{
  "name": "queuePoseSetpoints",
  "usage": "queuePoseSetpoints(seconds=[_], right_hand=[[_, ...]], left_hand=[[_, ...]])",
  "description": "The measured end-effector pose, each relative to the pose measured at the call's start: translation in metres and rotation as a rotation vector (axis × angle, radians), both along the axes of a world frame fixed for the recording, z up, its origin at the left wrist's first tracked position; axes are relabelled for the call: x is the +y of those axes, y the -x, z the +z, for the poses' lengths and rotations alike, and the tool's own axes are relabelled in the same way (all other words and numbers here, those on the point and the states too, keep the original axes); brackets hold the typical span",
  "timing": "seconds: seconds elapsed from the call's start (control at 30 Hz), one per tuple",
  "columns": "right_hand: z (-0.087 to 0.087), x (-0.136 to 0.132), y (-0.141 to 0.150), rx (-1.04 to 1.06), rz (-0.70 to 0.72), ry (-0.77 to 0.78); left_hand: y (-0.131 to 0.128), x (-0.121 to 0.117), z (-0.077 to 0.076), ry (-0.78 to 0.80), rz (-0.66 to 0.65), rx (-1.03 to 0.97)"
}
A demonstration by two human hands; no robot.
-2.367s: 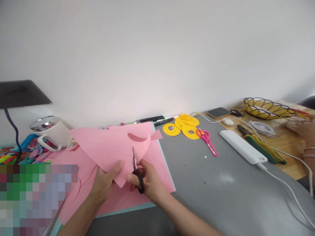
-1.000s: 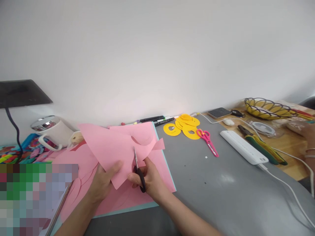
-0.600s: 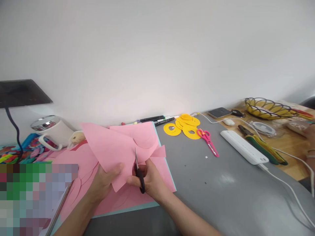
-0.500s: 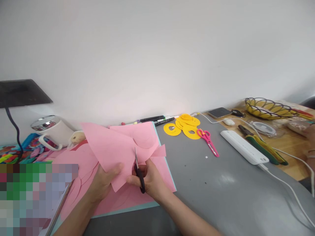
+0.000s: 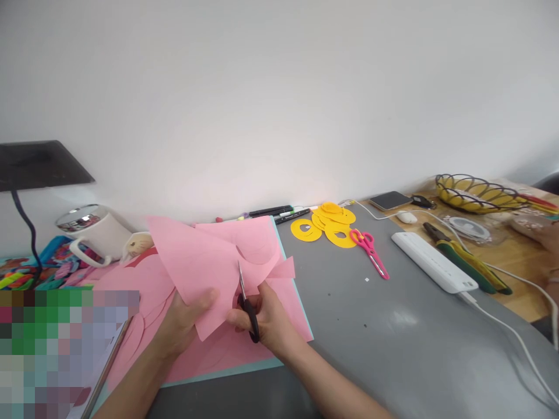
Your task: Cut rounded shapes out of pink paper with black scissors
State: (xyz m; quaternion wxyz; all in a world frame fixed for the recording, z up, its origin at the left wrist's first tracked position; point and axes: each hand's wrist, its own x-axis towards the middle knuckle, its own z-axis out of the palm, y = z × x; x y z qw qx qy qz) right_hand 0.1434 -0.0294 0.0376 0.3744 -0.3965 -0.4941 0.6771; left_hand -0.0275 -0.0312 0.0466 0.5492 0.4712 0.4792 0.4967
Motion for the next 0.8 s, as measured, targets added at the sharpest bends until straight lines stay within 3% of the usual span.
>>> queuePoseSetpoints(seconds=[0.2,0.37,0.6,0.8], right_hand=[[-0.0029,-0.0001,-0.0003,-0.062,-0.008,-0.001],[-0.0021,0.0001,0.0007,-0.079,-0.002,0.016],[-0.0006,0.0011,-0.0005,0.041,0.019,-0.051],[0.0042,0.0015,-0.0008,0.093,0.047,-0.07]], left_hand=[[0.0022,-0.0007,0.0053,-0.025,-0.041,0.051],[0.0001,-0.0013,0.0066,0.0,-0.04,-0.036],[-0.0036,-0.0023,0.0058,0.018,-0.063,-0.167],[0.001,-0.0001,0.0081,0.035,-0.149,-0.115]])
